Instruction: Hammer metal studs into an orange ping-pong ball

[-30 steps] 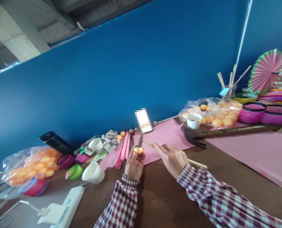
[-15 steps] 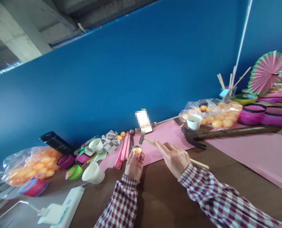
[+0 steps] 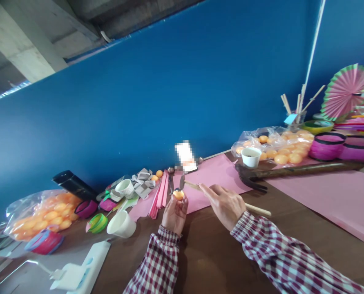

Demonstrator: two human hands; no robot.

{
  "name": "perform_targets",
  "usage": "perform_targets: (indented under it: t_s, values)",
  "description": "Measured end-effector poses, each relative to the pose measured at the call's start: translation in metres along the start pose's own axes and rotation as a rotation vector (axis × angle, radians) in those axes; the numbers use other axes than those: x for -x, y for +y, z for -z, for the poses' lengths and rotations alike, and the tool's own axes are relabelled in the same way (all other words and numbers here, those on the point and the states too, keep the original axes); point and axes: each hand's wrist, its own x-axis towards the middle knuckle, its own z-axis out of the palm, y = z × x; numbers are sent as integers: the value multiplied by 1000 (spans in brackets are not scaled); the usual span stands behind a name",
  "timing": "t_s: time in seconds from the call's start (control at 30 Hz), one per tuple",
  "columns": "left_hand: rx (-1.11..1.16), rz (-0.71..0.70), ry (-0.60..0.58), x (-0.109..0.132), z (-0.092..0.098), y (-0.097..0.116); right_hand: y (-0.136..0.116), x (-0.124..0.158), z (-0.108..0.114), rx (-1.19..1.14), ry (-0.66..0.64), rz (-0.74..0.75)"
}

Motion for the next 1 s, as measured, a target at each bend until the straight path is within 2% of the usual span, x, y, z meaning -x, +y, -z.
perform_targets:
  t_s: [0.13, 0.3, 0.43, 0.57, 0.77, 0.87, 1.0]
  values:
    - [-13, 17, 18, 0, 1, 0, 16, -8, 1, 44, 10, -51]
    - [-20, 1, 54, -2, 3, -1, 38, -13, -3, 160, -102, -160]
    - [-36, 7, 71, -3, 3, 0, 44, -14, -9, 198, -196, -194]
    - [-41, 17, 34, 0, 2, 0, 46, -15, -13, 204, -240, -196]
    - [-79, 56, -53, 4, 0, -4, 49, -16, -16, 202, -211, -173]
    - [-106, 72, -64, 4, -1, -6, 46, -15, -17, 186, -154, -184]
    - [-124, 86, -70, 5, -1, -7, 36, -15, -21, -4, -78, -40]
